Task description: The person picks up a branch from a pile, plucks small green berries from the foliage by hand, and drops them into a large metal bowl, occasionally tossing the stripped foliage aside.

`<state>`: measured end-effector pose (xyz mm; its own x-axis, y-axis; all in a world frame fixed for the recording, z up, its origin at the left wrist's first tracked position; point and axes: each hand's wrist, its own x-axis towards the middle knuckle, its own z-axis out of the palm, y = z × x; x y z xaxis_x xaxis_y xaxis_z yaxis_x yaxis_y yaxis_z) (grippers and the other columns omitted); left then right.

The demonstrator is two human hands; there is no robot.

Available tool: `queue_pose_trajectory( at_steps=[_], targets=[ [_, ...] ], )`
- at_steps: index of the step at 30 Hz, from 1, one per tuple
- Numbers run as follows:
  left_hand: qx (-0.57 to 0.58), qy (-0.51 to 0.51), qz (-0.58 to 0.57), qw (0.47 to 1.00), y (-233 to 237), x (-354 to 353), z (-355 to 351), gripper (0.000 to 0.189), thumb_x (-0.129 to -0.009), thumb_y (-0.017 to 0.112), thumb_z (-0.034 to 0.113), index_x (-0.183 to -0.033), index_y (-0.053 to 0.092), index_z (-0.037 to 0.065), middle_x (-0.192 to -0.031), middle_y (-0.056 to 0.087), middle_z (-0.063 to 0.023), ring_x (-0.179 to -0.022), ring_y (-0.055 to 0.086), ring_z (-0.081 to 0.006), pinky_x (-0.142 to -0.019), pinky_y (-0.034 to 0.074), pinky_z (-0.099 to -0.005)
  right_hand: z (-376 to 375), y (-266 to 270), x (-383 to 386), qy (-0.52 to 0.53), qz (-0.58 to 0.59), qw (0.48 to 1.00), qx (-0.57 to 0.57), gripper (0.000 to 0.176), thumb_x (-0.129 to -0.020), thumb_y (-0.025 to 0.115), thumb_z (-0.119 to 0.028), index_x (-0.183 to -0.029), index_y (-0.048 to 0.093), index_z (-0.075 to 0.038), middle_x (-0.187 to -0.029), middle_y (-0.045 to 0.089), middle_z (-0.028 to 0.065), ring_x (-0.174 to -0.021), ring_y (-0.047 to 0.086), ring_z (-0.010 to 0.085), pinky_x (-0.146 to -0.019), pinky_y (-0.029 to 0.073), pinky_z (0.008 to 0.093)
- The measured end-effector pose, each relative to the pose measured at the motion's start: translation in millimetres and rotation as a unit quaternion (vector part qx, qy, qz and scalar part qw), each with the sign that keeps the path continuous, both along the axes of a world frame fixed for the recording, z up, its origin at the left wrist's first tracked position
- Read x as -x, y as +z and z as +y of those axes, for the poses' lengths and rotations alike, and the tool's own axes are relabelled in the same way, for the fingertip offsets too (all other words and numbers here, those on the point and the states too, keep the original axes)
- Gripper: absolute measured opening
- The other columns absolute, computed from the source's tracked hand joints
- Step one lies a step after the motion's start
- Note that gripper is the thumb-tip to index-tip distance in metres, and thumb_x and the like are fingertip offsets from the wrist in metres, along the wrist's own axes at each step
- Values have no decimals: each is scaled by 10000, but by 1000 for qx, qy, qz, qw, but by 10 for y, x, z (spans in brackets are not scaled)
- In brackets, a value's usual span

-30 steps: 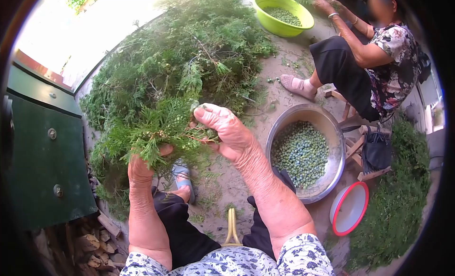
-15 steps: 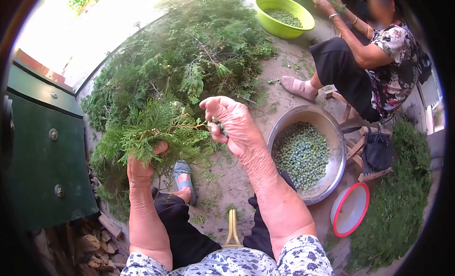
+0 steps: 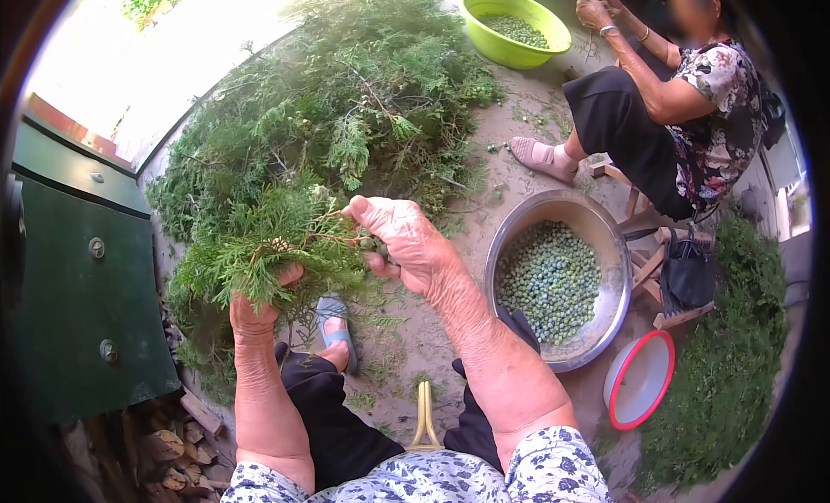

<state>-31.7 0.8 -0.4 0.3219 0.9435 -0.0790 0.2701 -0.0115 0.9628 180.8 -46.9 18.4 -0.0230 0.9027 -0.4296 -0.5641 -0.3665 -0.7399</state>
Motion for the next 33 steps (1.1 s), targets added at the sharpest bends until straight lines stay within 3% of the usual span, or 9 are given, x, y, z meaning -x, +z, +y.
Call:
queue_pose_trajectory(
  at_steps=[8, 14, 18, 19, 23, 28, 30, 31, 33],
  targets=[
    [-15, -26, -31, 999, -63, 48, 27, 320, -692, 758, 213, -953, 662, 57, -902, 674, -73, -801, 633, -196, -718, 484, -325, 10, -168, -33, 30, 133, 991, -7, 277, -895, 552, -332, -898, 567, -56, -705, 556, 0, -472, 448, 50, -359, 289, 174],
    [-35, -8, 86, 996, 14, 21, -24, 373, -713, 736, 296, -985, 652, 55, -896, 665, -89, -825, 621, -198, -742, 470, -327, 55, -227, -265, -237, 46, 970, -20, 146, -875, 587, -165, -920, 528, -38, -741, 508, 19, -531, 463, 82, -384, 321, 193],
    [36, 17, -153, 987, 20, -71, 70, 318, -731, 716, 246, -965, 645, 43, -865, 650, -76, -811, 611, -208, -732, 478, -343, -37, -199, -531, -268, 12, 961, -59, 192, -858, 602, -124, -999, 542, -9, -761, 534, 48, -505, 471, 67, -352, 331, 170],
    [164, 56, -268, 948, 113, -124, 61, 230, -762, 683, 176, -927, 635, 23, -835, 635, -73, -740, 610, -204, -702, 504, -332, -104, -207, -622, -287, 9, 957, -51, 194, -849, 603, -108, -1001, 539, -6, -760, 530, 44, -510, 467, 71, -359, 325, 173],
    [230, 71, -444, 863, 36, -113, 112, 175, -772, 619, 100, -913, 627, -2, -783, 632, -75, -631, 606, -180, -642, 536, -326, -481, -434, -1187, -361, -50, 931, -31, 261, -820, 607, -67, -1058, 532, 10, -766, 522, 27, -534, 467, 79, -380, 316, 180],
    [205, 99, -448, 864, -205, 29, 230, 264, -805, 575, 290, -879, 611, 39, -778, 629, -104, -686, 625, -227, -654, 527, -391, -1226, -749, -1814, -432, -282, 852, 84, 304, -788, 633, -76, -1072, 567, 9, -781, 569, 37, -583, 504, 75, -408, 342, 175],
    [225, -21, -591, 774, -72, -82, 153, 228, -799, 583, 301, -823, 602, 75, -727, 606, -49, -648, 597, -209, -623, 495, -415, -1623, -966, -2074, -425, -352, 823, 134, 289, -784, 648, -112, -1042, 604, 11, -809, 607, 59, -653, 551, 104, -493, 420, 226],
    [202, 82, -553, 804, 157, -203, 27, 222, -799, 584, 322, -764, 582, 102, -673, 570, 10, -585, 537, -169, -594, 432, -392, -1888, -1240, -2319, -410, -422, 800, 123, 288, -782, 648, -123, -1030, 615, 18, -848, 623, 72, -704, 569, 130, -570, 443, 258],
    [215, 0, -613, 760, 22, -129, 107, 233, -796, 560, 302, -746, 560, 74, -719, 584, -49, -643, 581, -234, -631, 485, -439, -2221, -1496, -2586, -392, -488, 772, 110, 289, -780, 648, -135, -1019, 627, 26, -886, 638, 86, -755, 587, 156, -647, 467, 290]
  ],
)
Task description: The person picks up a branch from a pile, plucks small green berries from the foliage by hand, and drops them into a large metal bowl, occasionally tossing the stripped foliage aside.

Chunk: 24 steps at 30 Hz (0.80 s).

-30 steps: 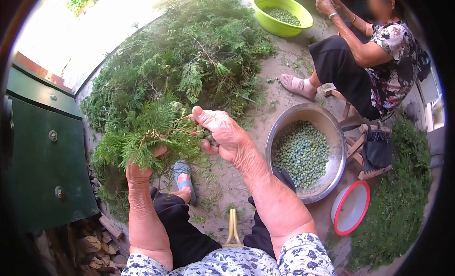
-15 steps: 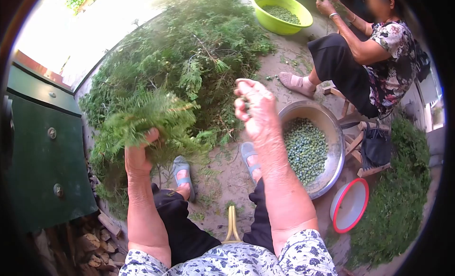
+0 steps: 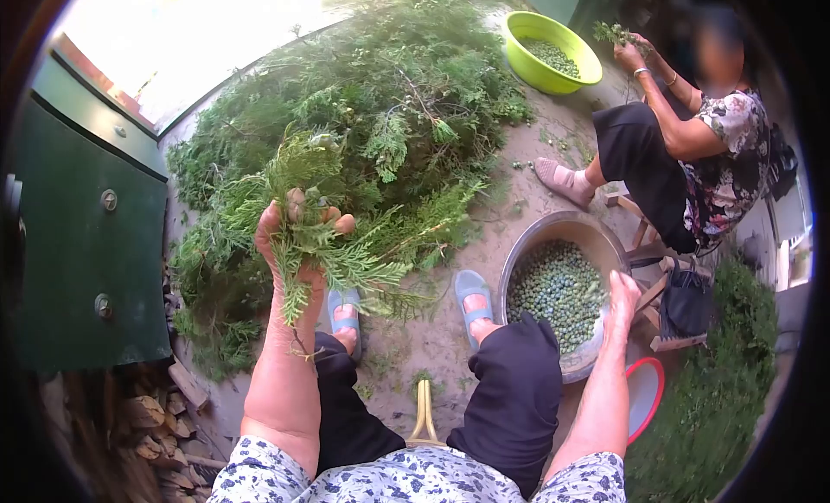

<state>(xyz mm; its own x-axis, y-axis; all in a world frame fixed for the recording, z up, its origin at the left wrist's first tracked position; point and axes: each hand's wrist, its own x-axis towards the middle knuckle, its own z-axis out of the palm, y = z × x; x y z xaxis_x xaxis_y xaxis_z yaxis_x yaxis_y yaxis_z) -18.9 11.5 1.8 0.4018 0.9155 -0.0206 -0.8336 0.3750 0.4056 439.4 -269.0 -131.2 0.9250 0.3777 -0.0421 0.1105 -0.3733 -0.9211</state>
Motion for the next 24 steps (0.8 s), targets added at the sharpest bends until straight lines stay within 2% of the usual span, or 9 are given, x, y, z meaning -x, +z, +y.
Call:
queue_pose_trajectory(
  at_steps=[2, 5, 6, 8, 13, 16, 19, 22, 24],
  targets=[
    [-26, -58, -64, 996, -23, 17, 15, 265, -781, 552, 308, -692, 509, 63, -730, 589, -108, -689, 621, -290, -654, 539, -472, -163, -1, -38, -69, -23, 987, 144, 247, -805, 631, -133, -987, 634, 34, -911, 630, 74, -829, 559, 161, -773, 432, 299],
    [-16, -42, -50, 998, -35, -12, -6, 277, -779, 563, 325, -683, 507, 71, -703, 580, -95, -668, 611, -276, -639, 539, -465, -229, 45, -19, -68, -72, 985, 142, 253, -800, 633, -137, -995, 634, 26, -910, 632, 74, -836, 562, 168, -766, 441, 305],
    [9, 30, 91, 995, 159, -93, -115, 334, -804, 564, 413, -646, 484, 130, -616, 522, 12, -569, 469, -164, -605, 348, -342, -164, 60, -24, -43, -90, 991, 91, 277, -814, 627, -153, -1030, 620, 20, -931, 627, 70, -838, 572, 157, -769, 446, 304],
    [-24, 4, 63, 998, 80, -92, -65, 332, -805, 563, 413, -642, 483, 134, -601, 505, 15, -555, 453, -162, -596, 343, -340, 333, 599, 434, -15, 15, 999, -32, 289, -840, 606, -158, -1076, 596, 8, -949, 617, 58, -816, 588, 136, -749, 463, 273],
    [-62, -36, 29, 997, 47, -104, -77, 333, -789, 577, 409, -623, 473, 139, -566, 459, 35, -519, 409, -158, -586, 315, -336, 1530, 1988, 2087, 239, -4, 957, -162, 141, -890, 546, -94, -975, 621, -11, -835, 619, 40, -711, 594, 92, -648, 475, 205],
    [-18, -47, 42, 998, 62, -125, -138, 305, -739, 592, 378, -635, 473, 118, -610, 483, 11, -582, 502, -189, -617, 403, -380, 1811, 2139, 2710, 394, -34, 899, -185, 116, -862, 572, -60, -943, 644, -20, -820, 637, 37, -707, 590, 75, -611, 450, 196],
    [24, -61, 53, 996, 33, -111, -173, 271, -680, 616, 335, -690, 501, 90, -654, 501, -14, -620, 541, -208, -643, 490, -408, 2000, 1935, 3006, 465, 66, 852, -231, 171, -826, 575, 26, -985, 633, 1, -902, 609, 66, -739, 596, 109, -652, 486, 224],
    [44, -123, 40, 991, 123, -124, -204, 405, -667, 598, 276, -965, 583, 1, -854, 627, -97, -737, 598, -226, -699, 504, -346, 2073, 1814, 3092, 491, 88, 842, -207, 228, -805, 580, 26, -1029, 614, -1, -902, 592, 92, -780, 602, 155, -681, 483, 259],
    [60, -121, 71, 988, 216, -160, -226, 444, -666, 594, 257, -1018, 576, -13, -907, 630, -117, -779, 605, -235, -731, 506, -346, 2106, 1689, 3096, 503, -14, 831, -236, 288, -781, 590, 17, -1067, 599, -16, -898, 579, 115, -825, 599, 219, -729, 472, 299]
  ],
)
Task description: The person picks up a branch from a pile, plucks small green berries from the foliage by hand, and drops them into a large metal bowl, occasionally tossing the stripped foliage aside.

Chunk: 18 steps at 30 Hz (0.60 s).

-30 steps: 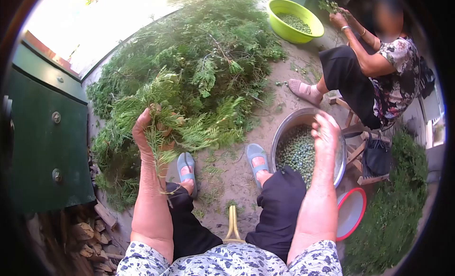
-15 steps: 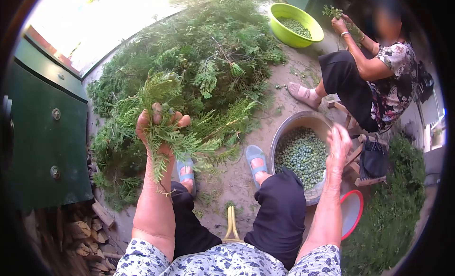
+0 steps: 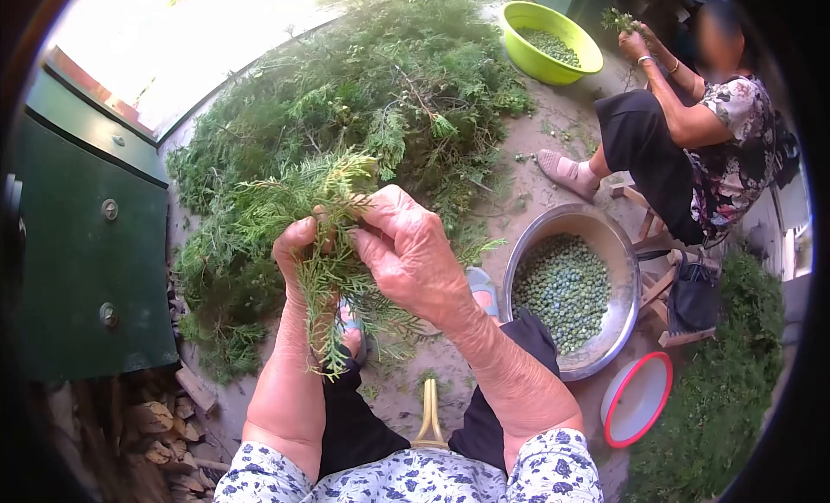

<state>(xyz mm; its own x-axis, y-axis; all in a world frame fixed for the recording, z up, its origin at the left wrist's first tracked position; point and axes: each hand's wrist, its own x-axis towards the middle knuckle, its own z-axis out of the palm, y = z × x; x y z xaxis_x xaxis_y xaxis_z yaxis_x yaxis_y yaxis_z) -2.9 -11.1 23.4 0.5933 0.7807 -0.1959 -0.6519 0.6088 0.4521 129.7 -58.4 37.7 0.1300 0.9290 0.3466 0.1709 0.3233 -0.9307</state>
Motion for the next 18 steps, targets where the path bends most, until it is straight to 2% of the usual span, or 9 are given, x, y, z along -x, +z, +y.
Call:
queue_pose_trajectory(
  at_steps=[2, 3, 8, 10, 11, 13, 15, 17, 18],
  targets=[
    [9, -2, 78, 997, -41, 6, 27, 494, -661, 590, 211, -1089, 561, -34, -1004, 626, -152, -880, 611, -260, -811, 500, -367, -28, -16, 7, -4, 14, 1000, 18, 296, -778, 591, 15, -1071, 598, -24, -900, 577, 120, -841, 593, 242, -747, 466, 310],
    [10, -3, 78, 997, -62, -17, 22, 494, -661, 590, 211, -1089, 561, -34, -1004, 626, -152, -880, 611, -260, -811, 500, -367, -44, -18, 9, -7, 26, 999, 32, 304, -774, 591, 12, -1075, 597, -31, -902, 575, 125, -856, 587, 266, -765, 460, 322],
    [4, -3, 69, 998, -148, -62, 14, 495, -651, 597, 223, -1067, 567, -45, -938, 636, -164, -781, 620, -263, -742, 518, -363, -62, -19, -15, 0, 138, 986, 91, 196, -829, 562, 0, -1019, 609, -7, -882, 605, 63, -802, 600, 187, -711, 465, 282],
    [-30, -42, 48, 998, -158, -48, 23, 519, -660, 589, 286, -1049, 568, -57, -861, 643, -171, -691, 621, -263, -669, 526, -351, -57, 23, -109, 47, 263, 938, 219, 149, -859, 549, -25, -999, 595, 0, -847, 609, 46, -723, 601, 144, -636, 452, 243],
    [-29, -43, 49, 997, -180, -35, 35, 519, -660, 589, 286, -1049, 568, -57, -861, 643, -171, -691, 621, -263, -669, 526, -351, -44, -15, -135, 45, 264, 938, 219, 149, -859, 549, -25, -999, 595, 0, -847, 609, 46, -723, 601, 144, -636, 452, 243],
    [-12, 17, 102, 995, -239, -16, 66, 535, -673, 575, 312, -1054, 561, -63, -834, 646, -171, -685, 624, -261, -664, 525, -335, -3, -173, -172, 98, 493, 836, 218, 165, -862, 548, -38, -1022, 560, -1, -798, 602, 50, -658, 598, 140, -593, 431, 218],
    [-17, 27, 94, 995, -130, -74, 51, 525, -679, 583, 303, -1052, 562, -65, -870, 648, -165, -699, 627, -251, -664, 525, -330, 0, -213, -211, 114, 515, 826, 198, 220, -868, 559, -72, -1070, 509, -1, -827, 592, 56, -718, 606, 155, -604, 447, 231],
    [-27, 29, 134, 990, -60, -124, 48, 528, -683, 595, 396, -1020, 592, -11, -855, 652, -129, -712, 613, -224, -688, 504, -321, -5, -173, -239, 125, 554, 805, 174, 249, -873, 577, -127, -1076, 490, -13, -873, 581, 49, -784, 603, 158, -599, 445, 234],
    [-19, 44, 128, 991, -61, -126, 31, 457, -694, 628, 307, -1021, 586, -9, -876, 642, -109, -749, 610, -217, -693, 502, -319, -13, -167, -251, 118, 535, 817, 180, 278, -873, 588, -173, -1085, 477, -32, -923, 572, 38, -802, 586, 137, -589, 436, 225]
  ],
)
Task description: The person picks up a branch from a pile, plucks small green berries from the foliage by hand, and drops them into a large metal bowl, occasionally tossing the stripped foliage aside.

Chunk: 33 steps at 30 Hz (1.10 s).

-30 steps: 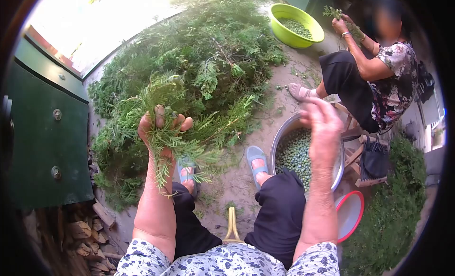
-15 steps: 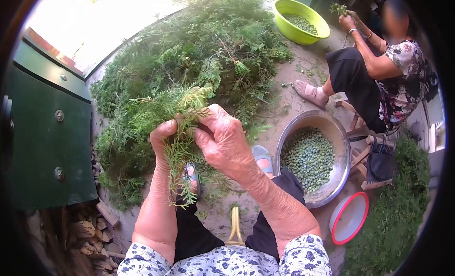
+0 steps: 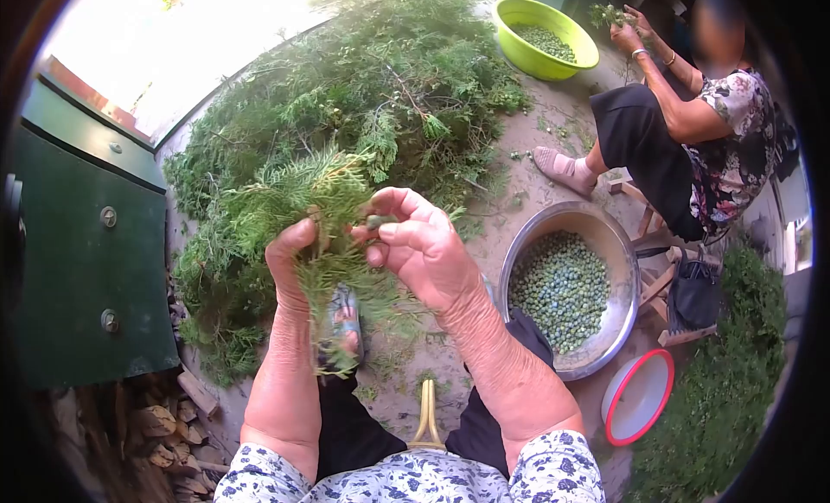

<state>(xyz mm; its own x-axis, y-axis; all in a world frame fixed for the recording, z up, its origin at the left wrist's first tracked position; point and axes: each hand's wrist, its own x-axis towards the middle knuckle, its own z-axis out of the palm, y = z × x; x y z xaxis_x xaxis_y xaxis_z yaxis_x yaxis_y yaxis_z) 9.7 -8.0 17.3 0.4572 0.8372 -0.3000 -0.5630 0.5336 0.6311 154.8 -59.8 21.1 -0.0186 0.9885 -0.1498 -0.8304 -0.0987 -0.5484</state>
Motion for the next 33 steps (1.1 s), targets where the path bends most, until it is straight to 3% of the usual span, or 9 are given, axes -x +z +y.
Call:
queue_pose_trajectory(
  at_steps=[6, 7, 8, 9, 12, 17, 20, 26, 33],
  targets=[
    [-237, -32, 180, 954, -285, 93, 59, 361, -732, 659, 74, -1081, 581, 24, -926, 634, -68, -816, 606, -201, -720, 494, -317, -85, 141, -6, -43, -175, 983, 22, 262, -814, 682, -246, -969, 577, -63, -758, 556, -54, -619, 478, 11, -491, 350, 153],
    [-354, -36, 329, 875, -410, 150, 78, 317, -776, 640, 96, -1081, 580, 29, -927, 633, -55, -821, 602, -185, -724, 487, -310, -103, 152, -15, -43, -215, 975, 27, 242, -793, 706, -248, -917, 604, -67, -712, 554, -67, -574, 455, -1, -462, 328, 144],
    [-638, 16, 489, 594, -423, 197, 95, 285, -836, 591, 125, -1101, 568, 25, -923, 633, -47, -830, 586, -150, -740, 471, -296, -106, 153, -10, -52, -201, 978, 36, 154, -786, 715, -170, -858, 626, -67, -694, 577, -62, -521, 439, -3, -428, 301, 143],
    [-639, 15, 488, 594, -436, 189, 96, 285, -836, 591, 125, -1101, 568, 25, -923, 633, -47, -830, 586, -150, -740, 471, -296, -102, 144, -8, -53, -201, 977, 36, 154, -786, 715, -170, -858, 626, -67, -694, 577, -62, -521, 439, -3, -428, 301, 143],
    [-232, -104, 327, 910, -261, 59, 54, 393, -793, 606, 101, -1171, 541, 12, -1035, 616, -67, -893, 553, -132, -791, 461, -302, -79, 196, 28, -106, -169, 976, 81, 113, -813, 654, -52, -919, 638, -17, -782, 633, -5, -671, 546, 45, -537, 431, 187],
    [-369, -99, 271, 884, -312, 113, 147, 580, -712, 640, 69, -1256, 460, -24, -1186, 548, -123, -1073, 517, -182, -956, 388, -328, -75, 100, -14, -163, -329, 929, 46, 136, -815, 639, -28, -948, 647, -1, -851, 649, 18, -745, 561, 66, -660, 458, 217],
    [-106, -129, -17, 986, -278, 171, 174, 583, -705, 679, 134, -1246, 492, 24, -1205, 540, -98, -1121, 491, -183, -981, 358, -355, -85, 84, 13, -174, -408, 896, 34, 142, -812, 628, -11, -951, 651, 4, -882, 652, 21, -766, 555, 60, -682, 455, 222],
    [-145, 13, 132, 980, -96, -86, 16, 288, -797, 678, 151, -1054, 625, 33, -959, 634, -15, -855, 565, -109, -792, 440, -275, -84, -65, 199, -237, -591, 770, -43, 166, -766, 641, 13, -931, 643, 22, -792, 626, 83, -714, 580, 152, -663, 459, 277],
    [-226, 38, 241, 943, -89, -31, 46, 191, -813, 652, 47, -997, 637, 0, -902, 636, 1, -803, 532, -63, -736, 434, -223, -35, -76, 122, -148, -383, 912, -2, 151, -802, 638, -16, -948, 630, 22, -799, 617, 15, -632, 540, 84, -572, 449, 216]
  ],
)
